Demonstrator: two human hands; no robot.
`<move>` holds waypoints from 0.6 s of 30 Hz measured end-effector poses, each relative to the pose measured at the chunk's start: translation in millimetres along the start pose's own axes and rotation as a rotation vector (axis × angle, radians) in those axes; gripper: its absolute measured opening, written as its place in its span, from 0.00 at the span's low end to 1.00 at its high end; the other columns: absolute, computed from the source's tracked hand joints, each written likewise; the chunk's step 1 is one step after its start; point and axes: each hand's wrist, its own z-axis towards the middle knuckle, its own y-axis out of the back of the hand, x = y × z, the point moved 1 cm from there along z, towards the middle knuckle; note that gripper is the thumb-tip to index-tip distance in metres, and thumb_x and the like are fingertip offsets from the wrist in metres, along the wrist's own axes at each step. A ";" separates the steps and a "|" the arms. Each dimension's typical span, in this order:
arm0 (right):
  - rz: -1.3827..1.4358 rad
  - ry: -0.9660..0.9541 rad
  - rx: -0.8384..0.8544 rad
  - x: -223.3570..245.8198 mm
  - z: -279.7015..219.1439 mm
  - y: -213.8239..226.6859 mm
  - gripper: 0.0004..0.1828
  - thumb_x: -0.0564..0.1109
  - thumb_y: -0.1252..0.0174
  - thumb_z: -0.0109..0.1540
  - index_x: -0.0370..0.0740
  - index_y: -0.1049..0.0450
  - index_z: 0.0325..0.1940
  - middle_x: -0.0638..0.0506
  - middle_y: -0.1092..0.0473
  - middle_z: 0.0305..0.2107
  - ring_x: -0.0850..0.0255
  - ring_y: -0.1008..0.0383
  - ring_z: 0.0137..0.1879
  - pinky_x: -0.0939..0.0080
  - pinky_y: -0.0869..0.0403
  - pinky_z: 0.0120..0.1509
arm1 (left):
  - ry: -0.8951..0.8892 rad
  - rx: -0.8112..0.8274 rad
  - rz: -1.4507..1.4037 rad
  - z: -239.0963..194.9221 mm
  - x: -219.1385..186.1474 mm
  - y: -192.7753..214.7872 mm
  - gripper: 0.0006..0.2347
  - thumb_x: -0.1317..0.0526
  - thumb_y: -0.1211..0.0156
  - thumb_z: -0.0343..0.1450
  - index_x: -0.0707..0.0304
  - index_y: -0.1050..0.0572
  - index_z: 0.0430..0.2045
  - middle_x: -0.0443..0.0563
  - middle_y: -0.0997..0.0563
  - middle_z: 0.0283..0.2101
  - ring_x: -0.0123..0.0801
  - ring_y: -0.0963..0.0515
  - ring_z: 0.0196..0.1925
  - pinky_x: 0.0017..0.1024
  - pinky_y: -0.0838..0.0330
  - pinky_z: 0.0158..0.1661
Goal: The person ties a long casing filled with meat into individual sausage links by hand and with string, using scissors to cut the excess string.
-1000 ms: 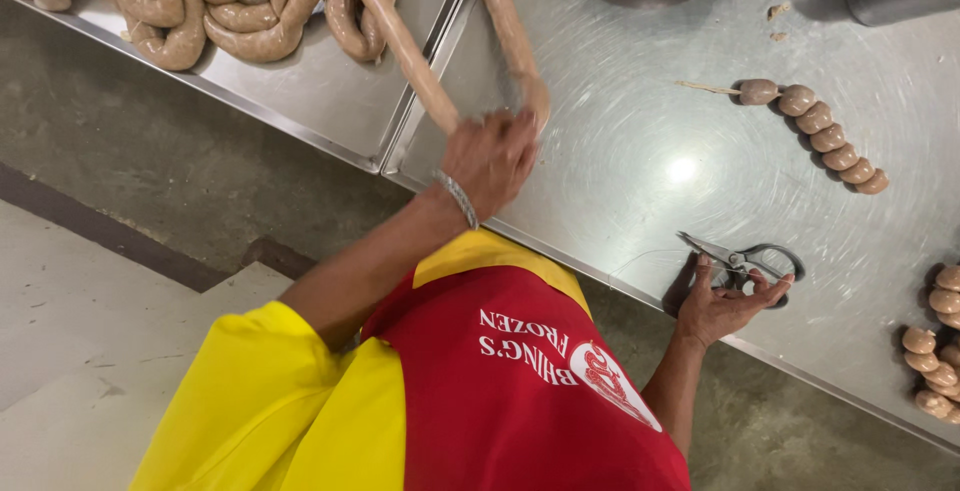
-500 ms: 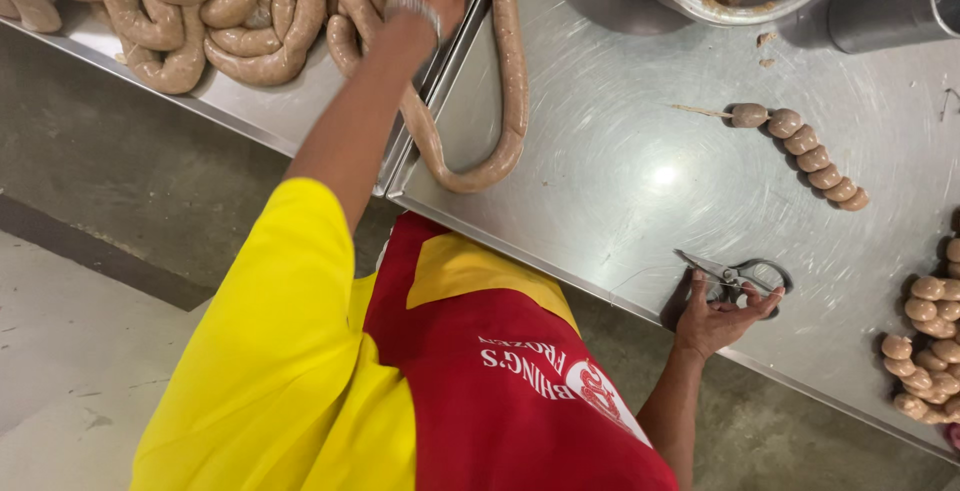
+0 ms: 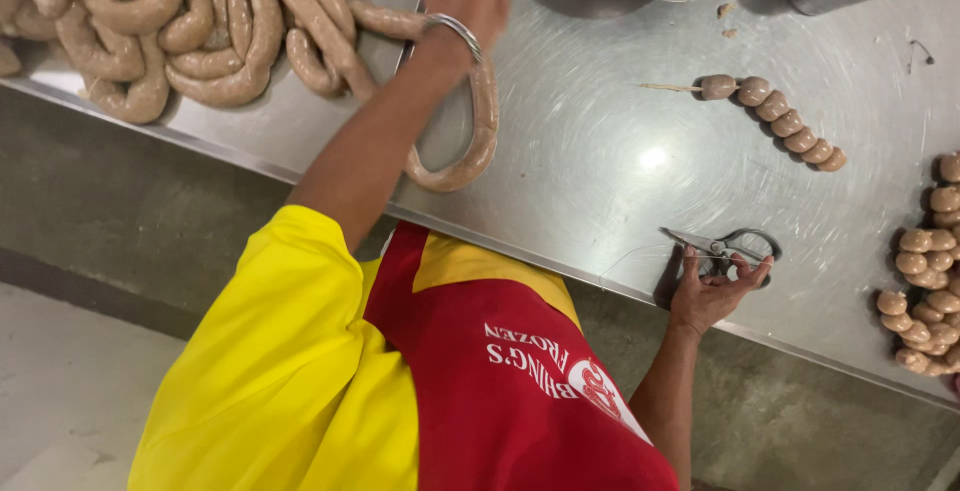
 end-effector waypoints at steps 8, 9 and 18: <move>0.014 -0.058 -0.005 -2.3 -1.9 0.4 0.60 0.48 0.21 0.63 0.43 0.58 0.84 0.41 0.37 0.66 0.59 0.31 0.54 0.68 0.29 0.43 | 0.003 0.211 0.319 -51.7 51.2 74.6 0.48 0.27 0.37 0.60 0.66 0.41 0.65 0.65 0.41 0.68 0.61 0.41 0.72 0.60 0.64 0.66; 0.004 0.103 -0.016 -3.1 -1.2 0.4 0.58 0.45 0.20 0.65 0.42 0.59 0.82 0.39 0.40 0.67 0.58 0.31 0.63 0.67 0.28 0.43 | -0.058 0.318 0.376 -59.0 64.9 87.0 0.52 0.22 0.38 0.58 0.72 0.39 0.64 0.68 0.40 0.68 0.60 0.40 0.72 0.55 0.71 0.68; 0.108 -0.090 0.012 -6.6 -0.9 1.6 0.60 0.49 0.21 0.65 0.46 0.59 0.86 0.43 0.35 0.63 0.66 0.32 0.42 0.70 0.31 0.40 | -0.479 0.805 0.710 -130.9 116.8 138.1 0.46 0.33 0.28 0.53 0.63 0.33 0.61 0.58 0.25 0.58 0.47 0.28 0.64 0.47 0.63 0.70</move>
